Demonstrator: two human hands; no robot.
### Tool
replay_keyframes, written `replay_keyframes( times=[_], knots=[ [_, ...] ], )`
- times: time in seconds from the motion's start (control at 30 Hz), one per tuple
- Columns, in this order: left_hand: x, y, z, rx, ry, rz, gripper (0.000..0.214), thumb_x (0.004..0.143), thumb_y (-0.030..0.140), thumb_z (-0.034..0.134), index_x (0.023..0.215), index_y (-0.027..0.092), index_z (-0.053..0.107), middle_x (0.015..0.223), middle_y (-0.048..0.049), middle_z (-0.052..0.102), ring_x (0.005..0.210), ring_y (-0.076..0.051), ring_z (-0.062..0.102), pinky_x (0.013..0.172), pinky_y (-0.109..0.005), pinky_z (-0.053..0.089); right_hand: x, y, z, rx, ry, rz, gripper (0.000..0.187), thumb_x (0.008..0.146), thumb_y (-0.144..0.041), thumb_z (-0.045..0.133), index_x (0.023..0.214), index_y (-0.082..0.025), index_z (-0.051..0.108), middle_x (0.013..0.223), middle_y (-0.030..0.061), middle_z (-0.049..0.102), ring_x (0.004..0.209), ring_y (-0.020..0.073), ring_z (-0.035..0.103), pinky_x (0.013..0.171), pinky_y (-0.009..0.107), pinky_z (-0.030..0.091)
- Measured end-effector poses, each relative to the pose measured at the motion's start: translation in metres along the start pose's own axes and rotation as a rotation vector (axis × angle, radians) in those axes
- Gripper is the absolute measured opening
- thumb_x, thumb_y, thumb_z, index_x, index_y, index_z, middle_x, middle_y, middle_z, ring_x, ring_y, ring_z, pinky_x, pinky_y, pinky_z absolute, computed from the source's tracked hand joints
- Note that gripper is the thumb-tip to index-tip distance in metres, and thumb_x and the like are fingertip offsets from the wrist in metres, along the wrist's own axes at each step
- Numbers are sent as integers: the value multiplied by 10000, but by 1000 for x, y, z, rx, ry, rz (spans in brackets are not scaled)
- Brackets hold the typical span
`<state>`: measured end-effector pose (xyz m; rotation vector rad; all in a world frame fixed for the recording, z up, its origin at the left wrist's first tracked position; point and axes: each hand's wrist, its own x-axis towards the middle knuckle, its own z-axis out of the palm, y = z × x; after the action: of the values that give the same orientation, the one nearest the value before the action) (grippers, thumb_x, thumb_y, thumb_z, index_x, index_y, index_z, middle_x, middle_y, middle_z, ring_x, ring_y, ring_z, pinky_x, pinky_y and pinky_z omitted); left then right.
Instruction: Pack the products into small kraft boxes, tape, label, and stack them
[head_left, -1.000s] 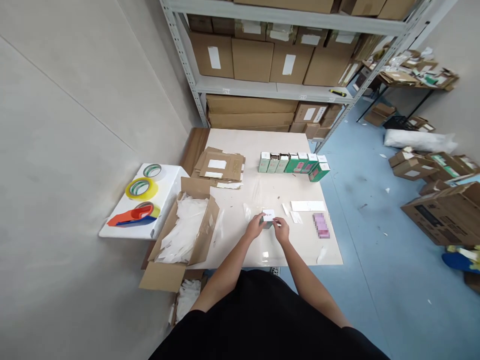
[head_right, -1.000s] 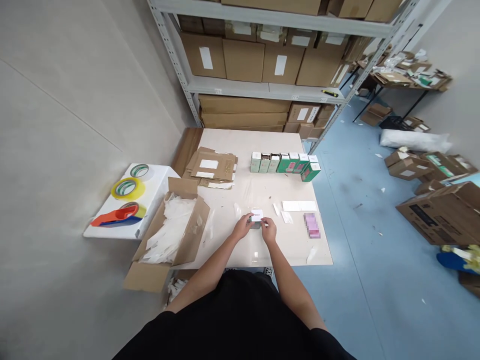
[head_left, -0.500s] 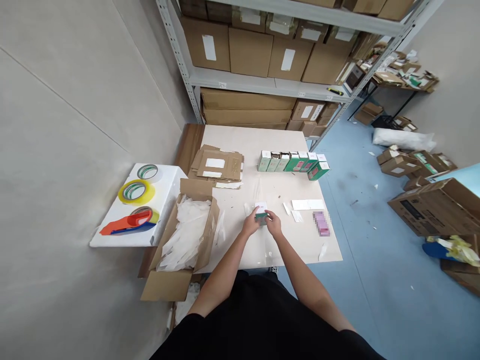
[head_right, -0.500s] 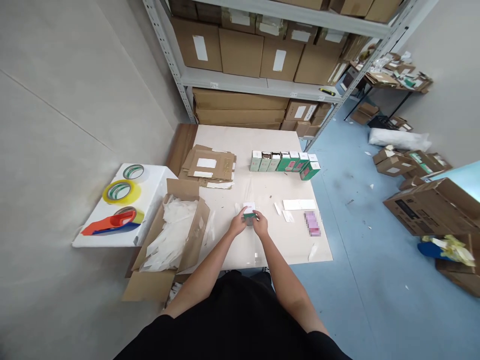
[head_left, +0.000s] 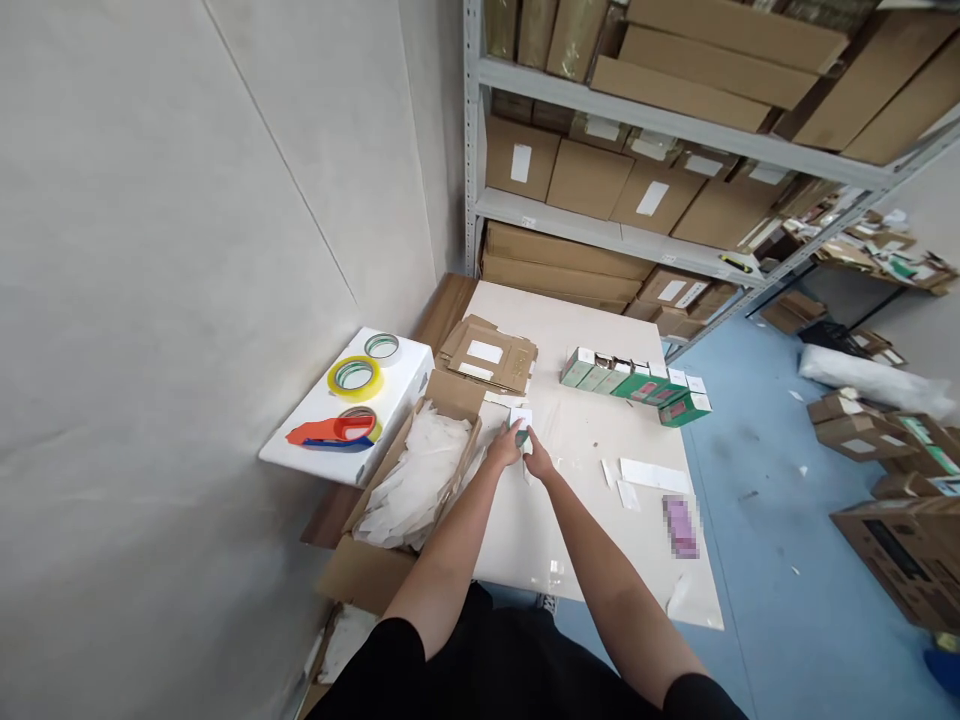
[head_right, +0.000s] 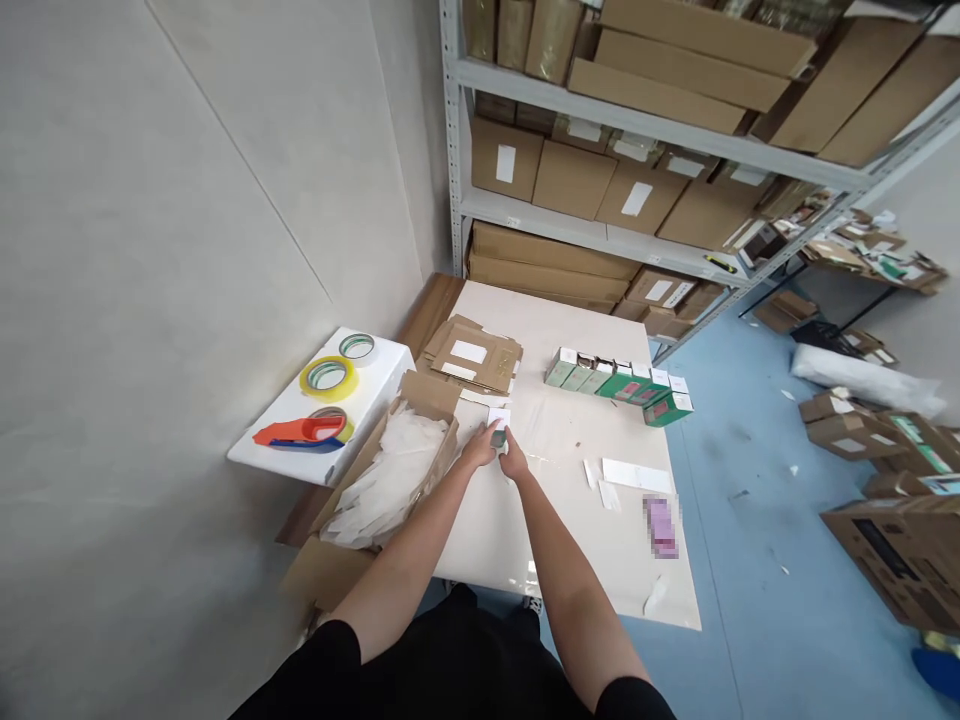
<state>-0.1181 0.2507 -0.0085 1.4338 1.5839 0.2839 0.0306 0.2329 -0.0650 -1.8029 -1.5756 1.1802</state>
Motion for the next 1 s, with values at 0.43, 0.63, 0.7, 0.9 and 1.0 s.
replay_keyframes(
  times=[0.43,0.63,0.7,0.9,1.0],
  knots=[
    [-88,4,-55,-507,527,443,702,924,242,600,1586,294,370,1495,-129,559,1185,-248,651,951,-391,555,-70,-48,-10,125,317,-137,630,821,-256,508,1449,-226,544,1442,124,610,1126,254,691,828,369,616],
    [-132,-10,-118,-586,788,471,440,933,252,600,1374,246,591,1353,-113,654,1154,-228,660,885,-351,586,-69,-126,30,71,182,-430,582,839,-208,497,1416,-228,568,1373,115,643,1139,242,668,857,369,600],
    [-150,-25,-137,-598,894,452,375,936,242,594,1311,232,619,1309,-113,675,1146,-231,668,871,-349,592,-69,-152,52,49,104,-547,575,840,-187,496,1409,-224,576,1381,120,635,1148,244,658,865,376,597],
    [-218,-88,-173,-617,1158,306,307,941,257,597,1244,232,640,1230,-104,710,1078,-218,693,868,-345,589,-71,-217,131,-66,-83,-844,517,904,-241,525,1417,-223,586,1401,128,629,1282,277,588,991,438,554],
    [-252,-115,-183,-619,1280,209,310,931,260,601,1236,223,648,1184,-109,727,1001,-209,707,823,-337,587,-67,-256,170,-190,-135,-960,524,906,-259,552,1423,-185,584,1418,145,617,1335,292,542,1122,470,452]
  ],
)
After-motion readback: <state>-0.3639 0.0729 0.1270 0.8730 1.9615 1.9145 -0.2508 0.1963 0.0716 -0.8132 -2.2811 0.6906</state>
